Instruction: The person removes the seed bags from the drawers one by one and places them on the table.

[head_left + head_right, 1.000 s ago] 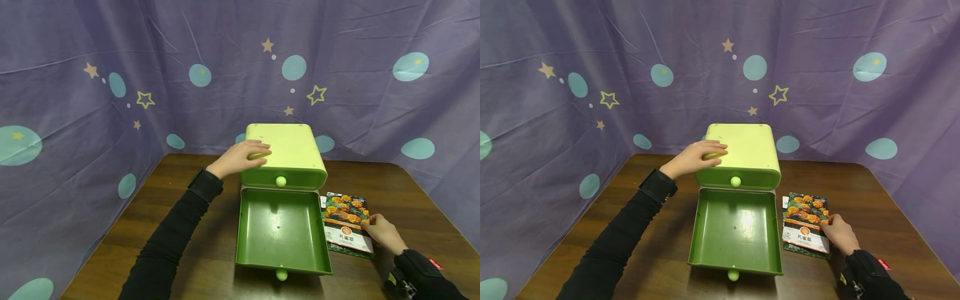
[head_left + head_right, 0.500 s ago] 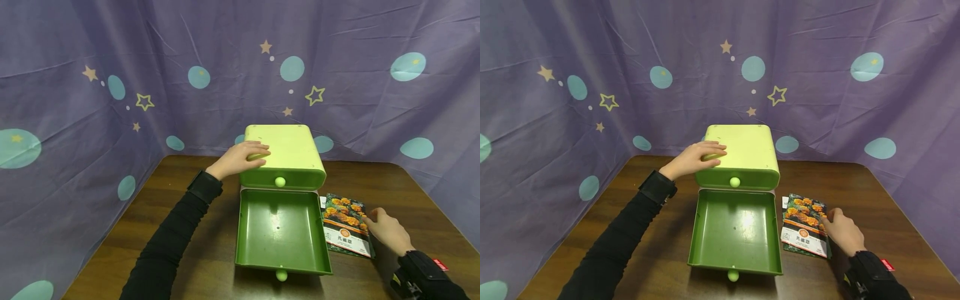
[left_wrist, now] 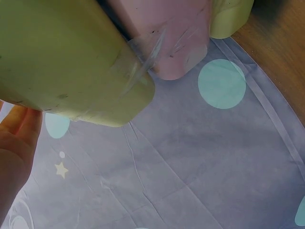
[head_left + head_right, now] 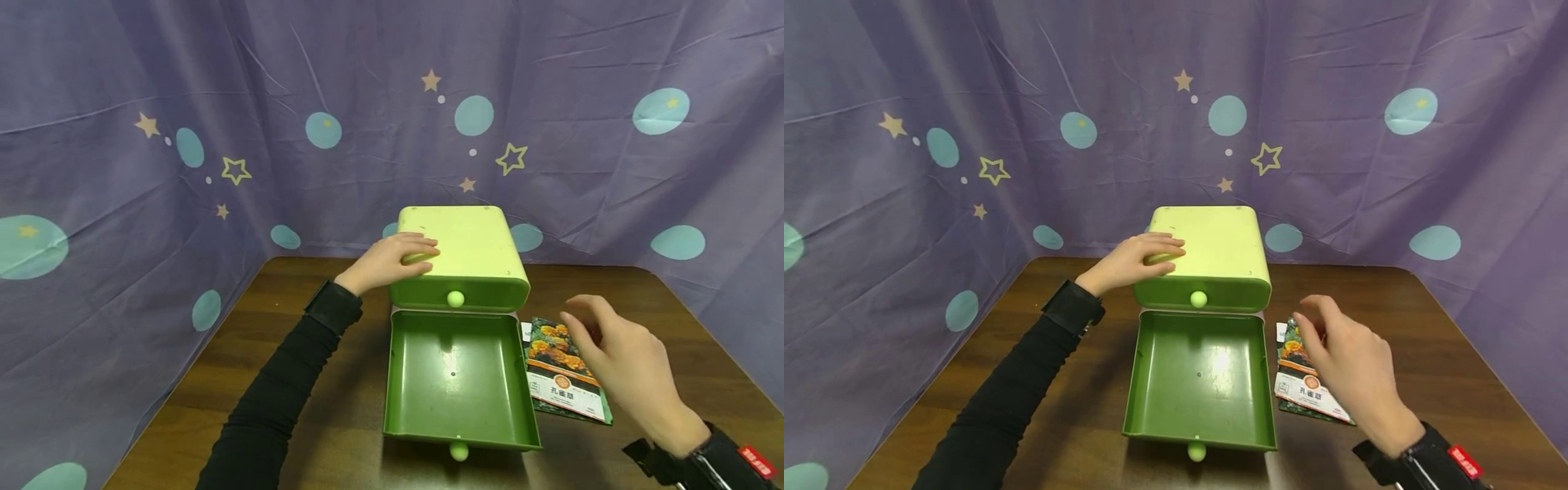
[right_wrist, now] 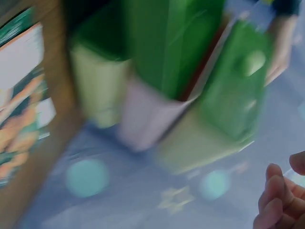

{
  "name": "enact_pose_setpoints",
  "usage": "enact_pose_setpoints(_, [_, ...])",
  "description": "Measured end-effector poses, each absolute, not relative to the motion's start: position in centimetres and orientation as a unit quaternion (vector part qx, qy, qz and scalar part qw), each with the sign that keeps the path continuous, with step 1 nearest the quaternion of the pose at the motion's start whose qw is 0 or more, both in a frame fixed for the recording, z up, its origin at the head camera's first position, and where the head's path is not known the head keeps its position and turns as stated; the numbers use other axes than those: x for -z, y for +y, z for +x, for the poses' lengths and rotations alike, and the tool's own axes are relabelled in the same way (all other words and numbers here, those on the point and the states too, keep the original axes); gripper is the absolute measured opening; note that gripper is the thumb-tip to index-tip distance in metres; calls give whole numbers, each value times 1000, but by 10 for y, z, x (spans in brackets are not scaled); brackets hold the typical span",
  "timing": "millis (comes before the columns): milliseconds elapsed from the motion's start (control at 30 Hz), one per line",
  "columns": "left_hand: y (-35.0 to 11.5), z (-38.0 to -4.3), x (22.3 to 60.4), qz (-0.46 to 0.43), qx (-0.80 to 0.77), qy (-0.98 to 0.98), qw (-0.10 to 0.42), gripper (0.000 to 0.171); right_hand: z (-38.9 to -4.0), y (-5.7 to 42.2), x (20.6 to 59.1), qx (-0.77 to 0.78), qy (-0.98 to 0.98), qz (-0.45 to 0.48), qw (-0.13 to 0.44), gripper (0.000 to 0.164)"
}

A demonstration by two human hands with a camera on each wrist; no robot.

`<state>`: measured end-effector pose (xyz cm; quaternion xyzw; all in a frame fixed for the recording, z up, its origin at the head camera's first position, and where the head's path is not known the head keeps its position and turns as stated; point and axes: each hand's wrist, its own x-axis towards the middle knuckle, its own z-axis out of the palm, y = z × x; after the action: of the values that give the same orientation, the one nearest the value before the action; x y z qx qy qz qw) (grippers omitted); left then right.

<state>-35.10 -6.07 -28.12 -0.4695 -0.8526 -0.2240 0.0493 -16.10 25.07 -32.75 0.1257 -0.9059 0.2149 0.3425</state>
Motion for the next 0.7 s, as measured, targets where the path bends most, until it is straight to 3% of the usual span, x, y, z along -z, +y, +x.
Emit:
enact_pose_setpoints(100, [-61,-350,281,-470,223,-853,49,41,-145,224,325,-195,-870,198,407,30])
enact_pose_setpoints(200, [-61,-350,281,-470,223,-852,50,41,-133,199,334,-188,-838,285,427,47])
enact_pose_setpoints(233, [-61,-350,281,-471,222,-852,52,41,-130,192,341,-189,-826,320,424,45])
enact_pose_setpoints(400, [-62,-350,280,-473,218,-852,60,41,-126,172,388,-175,-807,457,331,39])
enact_pose_setpoints(467, [-61,-351,281,-473,217,-852,58,41,-125,171,404,-146,-819,472,293,38])
enact_pose_setpoints(600, [-60,-350,281,-472,214,-853,56,40,-123,170,423,-88,-849,463,238,17])
enact_pose_setpoints(700, [-60,-350,280,-470,212,-855,57,41,-120,168,430,-58,-866,449,214,38])
